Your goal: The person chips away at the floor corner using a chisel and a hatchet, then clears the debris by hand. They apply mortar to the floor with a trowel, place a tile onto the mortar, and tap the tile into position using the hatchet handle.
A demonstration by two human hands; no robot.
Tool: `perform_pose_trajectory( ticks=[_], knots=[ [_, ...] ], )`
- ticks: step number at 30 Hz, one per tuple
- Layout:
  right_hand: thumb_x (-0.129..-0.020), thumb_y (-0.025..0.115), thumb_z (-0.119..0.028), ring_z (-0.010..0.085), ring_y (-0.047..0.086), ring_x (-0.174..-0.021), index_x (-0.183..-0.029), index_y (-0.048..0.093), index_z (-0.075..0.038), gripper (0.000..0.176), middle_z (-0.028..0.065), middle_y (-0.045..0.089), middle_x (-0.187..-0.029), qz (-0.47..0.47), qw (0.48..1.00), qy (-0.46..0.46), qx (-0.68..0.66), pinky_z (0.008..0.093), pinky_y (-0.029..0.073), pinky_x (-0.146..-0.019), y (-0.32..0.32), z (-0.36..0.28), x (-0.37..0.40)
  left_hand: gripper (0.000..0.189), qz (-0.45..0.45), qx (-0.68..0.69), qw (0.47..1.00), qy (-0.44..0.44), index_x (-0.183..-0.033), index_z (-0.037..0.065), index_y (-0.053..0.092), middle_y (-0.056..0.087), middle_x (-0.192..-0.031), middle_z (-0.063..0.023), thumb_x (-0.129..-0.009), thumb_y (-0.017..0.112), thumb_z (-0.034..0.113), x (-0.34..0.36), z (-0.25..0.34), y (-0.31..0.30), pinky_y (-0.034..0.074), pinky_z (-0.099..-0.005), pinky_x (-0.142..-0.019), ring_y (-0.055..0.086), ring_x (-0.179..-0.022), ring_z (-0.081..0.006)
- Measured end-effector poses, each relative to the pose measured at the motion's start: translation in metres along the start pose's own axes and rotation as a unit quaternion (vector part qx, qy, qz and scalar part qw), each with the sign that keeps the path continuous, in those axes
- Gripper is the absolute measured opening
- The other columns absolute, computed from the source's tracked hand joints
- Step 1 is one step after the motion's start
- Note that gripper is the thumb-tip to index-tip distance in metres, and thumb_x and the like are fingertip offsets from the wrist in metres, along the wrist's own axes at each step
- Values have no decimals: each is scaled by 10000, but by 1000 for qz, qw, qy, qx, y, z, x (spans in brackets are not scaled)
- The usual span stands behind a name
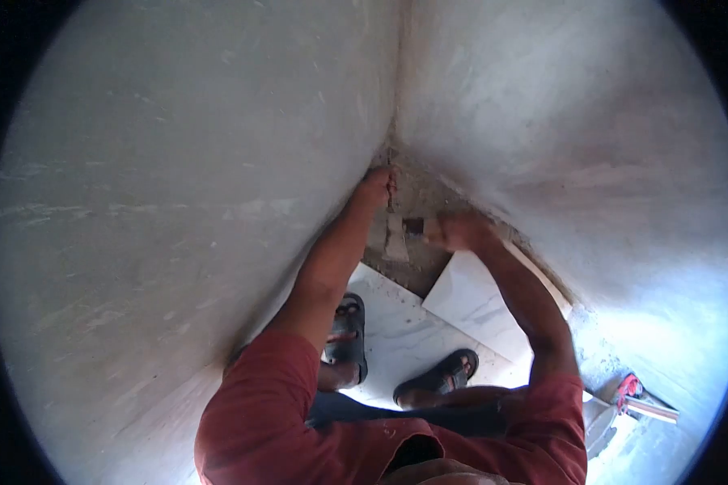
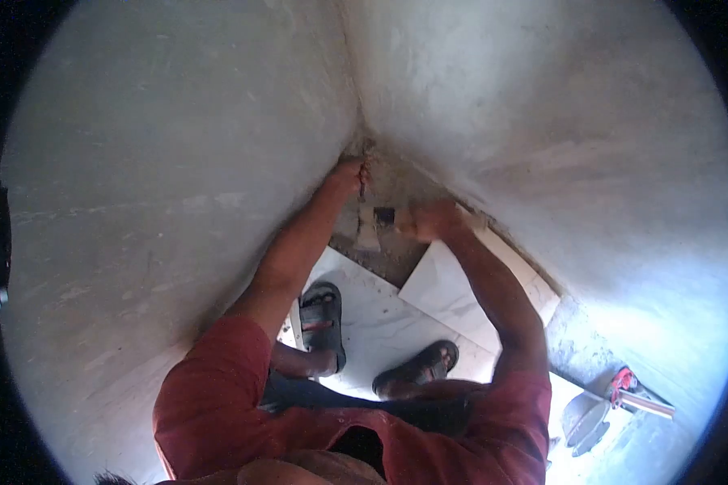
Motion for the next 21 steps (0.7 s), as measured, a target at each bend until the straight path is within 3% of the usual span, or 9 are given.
perform_pose_trajectory(
  ticks=[2, 4, 7, 8, 13, 14, 17, 19, 21],
  knots=[
    [-771, 464, -485, 299, 603, -713, -918, 539, -148, 375, 121, 602, -742, 50, 996, 68, 15, 418, 488, -610, 2, 10, -1, 164, 51, -10, 998, 28, -936, 87, 512, 331, -525, 5, -859, 375, 132, 12, 3, -3, 255, -278, -382, 284, -417, -111],
    [-713, 551, -486, 297, 589, -754, -924, 543, -148, 399, 108, 595, -781, 89, 978, -186, 15, 405, 480, -659, 12, -64, 22, 147, 46, 1, 999, 13, -903, 60, 507, 340, -528, 1, -855, 382, 122, 14, 1, -6, 265, -268, -378, 289, -422, -113],
    [-715, 546, -496, 292, 593, -741, -925, 541, -144, 410, 107, 597, -780, -11, 958, -276, 80, 418, 475, -656, -10, -107, 35, 141, 32, 3, 999, 5, -865, 32, 502, 350, -532, -4, -853, 386, 111, 8, 8, -3, 269, -257, -374, 297, -427, -116],
    [-719, 541, -495, 303, 593, -710, -907, 535, -118, 421, 123, 589, -757, 56, 949, -310, 4, 425, 473, -634, -19, -85, 23, 143, 28, 5, 1000, -8, -861, 31, 503, 352, -533, -5, -856, 383, 109, 6, -1, -6, 263, -255, -374, 298, -428, -118],
    [-708, 531, -520, 311, 582, -724, -875, 537, -83, 468, 149, 575, -758, 100, 990, -97, -39, 417, 466, -650, -17, -41, 7, 123, 35, -5, 999, -27, -811, 63, 498, 347, -522, -5, -853, 404, 131, 2, -24, -20, 261, -268, -378, 297, -417, -119],
    [-708, 531, -520, 311, 582, -724, -875, 537, -83, 468, 149, 575, -758, 108, 989, -95, -33, 417, 466, -650, -23, -39, 4, 119, 48, -49, 998, 0, -769, 88, 488, 341, -508, -3, -844, 410, 138, -5, -1, -13, 275, -276, -386, 299, -408, -119],
    [-719, 514, -507, 320, 571, -721, -882, 545, -102, 437, 145, 579, -791, 96, 953, -286, 37, 406, 466, -645, -18, -80, 17, 105, 49, 7, 999, -2, -731, 84, 485, 353, -508, -6, -824, 472, 130, 7, 2, -8, 279, -271, -384, 319, -413, -120],
    [-719, 485, -540, 292, 592, -766, -909, 556, -130, 457, 155, 602, -789, 20, 998, -11, -55, 415, 472, -639, -9, 13, -15, 107, 46, -8, 999, -8, -733, 81, 483, 353, -507, -5, -826, 476, 133, 14, -7, -9, 275, -268, -380, 319, -412, -117],
    [-728, 487, -537, 309, 589, -740, -909, 554, -106, 472, 163, 598, -772, 79, 997, 13, -22, 420, 468, -637, -16, 18, -12, 109, 37, -21, 999, 8, -735, 77, 482, 353, -506, -4, -827, 480, 136, 5, 14, -3, 271, -264, -376, 319, -411, -113]
  ],
)
Point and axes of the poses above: each hand's wrist, its own x-axis away from the middle knuckle, its own y-axis out of the palm, z = x × y, the point moved 9 cm from there along -x, towards the middle knuckle
